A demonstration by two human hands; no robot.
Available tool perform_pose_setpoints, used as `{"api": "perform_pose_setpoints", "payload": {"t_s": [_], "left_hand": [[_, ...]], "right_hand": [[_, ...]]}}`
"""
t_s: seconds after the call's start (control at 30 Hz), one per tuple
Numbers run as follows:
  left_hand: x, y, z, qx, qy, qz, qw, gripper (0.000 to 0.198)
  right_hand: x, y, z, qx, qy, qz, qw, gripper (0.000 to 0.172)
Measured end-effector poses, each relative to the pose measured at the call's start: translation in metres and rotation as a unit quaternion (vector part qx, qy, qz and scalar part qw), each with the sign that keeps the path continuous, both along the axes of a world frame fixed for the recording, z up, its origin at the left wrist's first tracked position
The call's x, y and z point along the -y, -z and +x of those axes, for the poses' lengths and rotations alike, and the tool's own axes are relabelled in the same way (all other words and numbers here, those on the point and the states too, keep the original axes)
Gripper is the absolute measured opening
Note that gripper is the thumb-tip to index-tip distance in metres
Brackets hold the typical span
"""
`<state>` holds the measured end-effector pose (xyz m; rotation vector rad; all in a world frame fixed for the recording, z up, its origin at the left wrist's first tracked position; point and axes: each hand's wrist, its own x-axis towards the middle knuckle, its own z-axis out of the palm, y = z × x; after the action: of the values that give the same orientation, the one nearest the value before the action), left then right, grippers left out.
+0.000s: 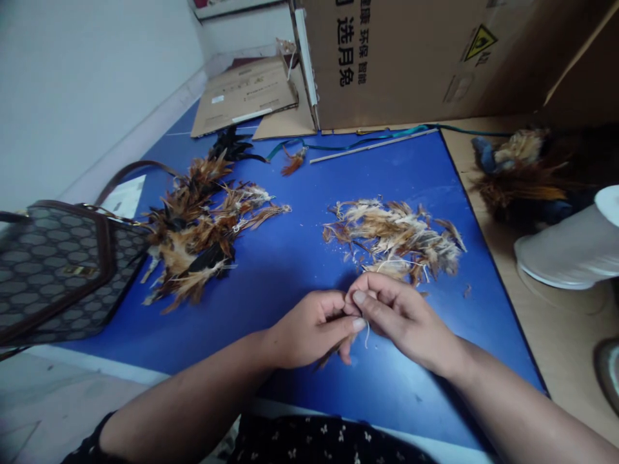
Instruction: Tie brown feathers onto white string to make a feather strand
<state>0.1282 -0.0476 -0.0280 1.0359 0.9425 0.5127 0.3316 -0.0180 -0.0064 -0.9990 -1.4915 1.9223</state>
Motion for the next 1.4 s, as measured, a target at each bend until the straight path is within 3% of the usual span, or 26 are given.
{"api": "perform_pose_setpoints", "payload": {"t_s": [0.33,0.6,0.73,0.83,0.93,1.1,1.23,1.4], "left_hand": [[0.003,-0.001,0.001,0.031,0.02,0.041,0.999,0.017],[0.003,0.003,0.004,0.079,0.007,-0.067,0.995,0.025],[0.002,0.006,0.006,0.098,-0.044,-0.077,0.991,0.029],[-0.001,0.006,0.006,0.105,-0.115,-0.085,0.984,0.03],[-0.005,0.004,0.006,0.118,-0.174,-0.083,0.974,0.031],[-0.007,0.005,0.005,0.117,-0.209,-0.072,0.968,0.031],[-0.007,0.004,0.003,0.057,-0.199,-0.031,0.978,0.027],[-0.006,0.003,-0.002,0.009,-0.114,0.017,0.993,0.027]], "right_hand": [[0.0,0.01,0.005,-0.01,0.019,-0.007,1.0,0.039],[0.003,0.008,0.001,-0.053,0.006,-0.044,0.998,0.035],[0.002,0.014,0.007,-0.045,0.031,-0.019,0.998,0.034],[-0.002,0.017,0.013,0.008,0.062,0.024,0.998,0.036],[-0.005,0.016,0.015,0.107,0.088,0.128,0.982,0.034],[-0.003,0.012,0.01,0.192,0.007,0.302,0.934,0.028],[0.0,0.007,0.008,0.141,-0.045,0.372,0.916,0.02],[-0.001,0.001,0.014,0.122,-0.061,0.375,0.917,0.019]]}}
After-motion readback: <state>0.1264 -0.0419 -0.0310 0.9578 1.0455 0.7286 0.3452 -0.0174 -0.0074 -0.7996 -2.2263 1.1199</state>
